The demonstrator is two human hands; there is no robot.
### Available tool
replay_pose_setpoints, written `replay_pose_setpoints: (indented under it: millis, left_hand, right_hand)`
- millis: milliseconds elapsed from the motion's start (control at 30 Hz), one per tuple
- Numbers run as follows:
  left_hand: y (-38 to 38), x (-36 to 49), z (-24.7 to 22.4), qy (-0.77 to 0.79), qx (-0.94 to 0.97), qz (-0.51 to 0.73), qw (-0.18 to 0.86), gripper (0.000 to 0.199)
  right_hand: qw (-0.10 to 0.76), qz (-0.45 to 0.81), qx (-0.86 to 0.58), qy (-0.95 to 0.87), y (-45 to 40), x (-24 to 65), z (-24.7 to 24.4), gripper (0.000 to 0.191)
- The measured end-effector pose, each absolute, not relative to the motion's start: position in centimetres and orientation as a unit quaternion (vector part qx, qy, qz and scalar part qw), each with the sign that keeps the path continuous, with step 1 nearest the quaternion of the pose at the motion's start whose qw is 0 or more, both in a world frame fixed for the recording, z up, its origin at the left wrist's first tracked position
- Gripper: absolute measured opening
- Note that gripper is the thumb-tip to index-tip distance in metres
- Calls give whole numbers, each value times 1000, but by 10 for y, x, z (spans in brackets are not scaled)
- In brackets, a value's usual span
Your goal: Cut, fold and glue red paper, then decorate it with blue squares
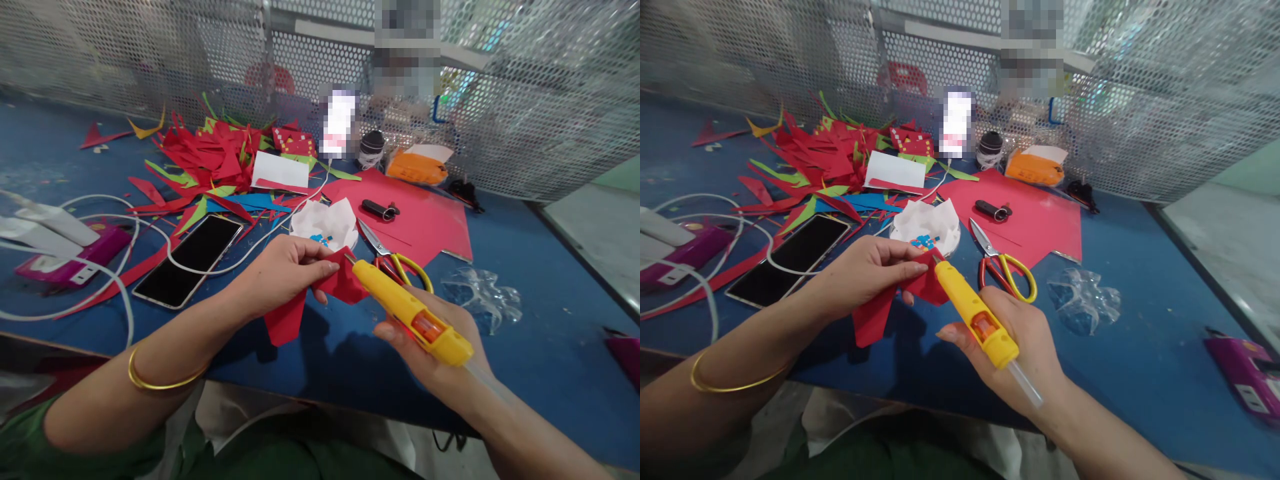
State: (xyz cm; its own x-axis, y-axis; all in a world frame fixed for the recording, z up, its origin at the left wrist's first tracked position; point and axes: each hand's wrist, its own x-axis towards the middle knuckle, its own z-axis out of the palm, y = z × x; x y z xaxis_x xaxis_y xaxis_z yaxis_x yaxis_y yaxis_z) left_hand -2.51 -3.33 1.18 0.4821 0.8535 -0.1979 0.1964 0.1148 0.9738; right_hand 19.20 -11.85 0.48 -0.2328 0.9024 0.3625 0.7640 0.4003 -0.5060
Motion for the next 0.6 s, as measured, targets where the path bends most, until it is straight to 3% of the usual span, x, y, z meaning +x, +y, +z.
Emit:
replay_pose_setpoints:
  millis: [600]
  left_hand:
    - [-34, -25, 12, 434, 597, 273, 618, 16]
  right_hand:
    - [318, 133, -540, -768, -120, 192, 7, 43]
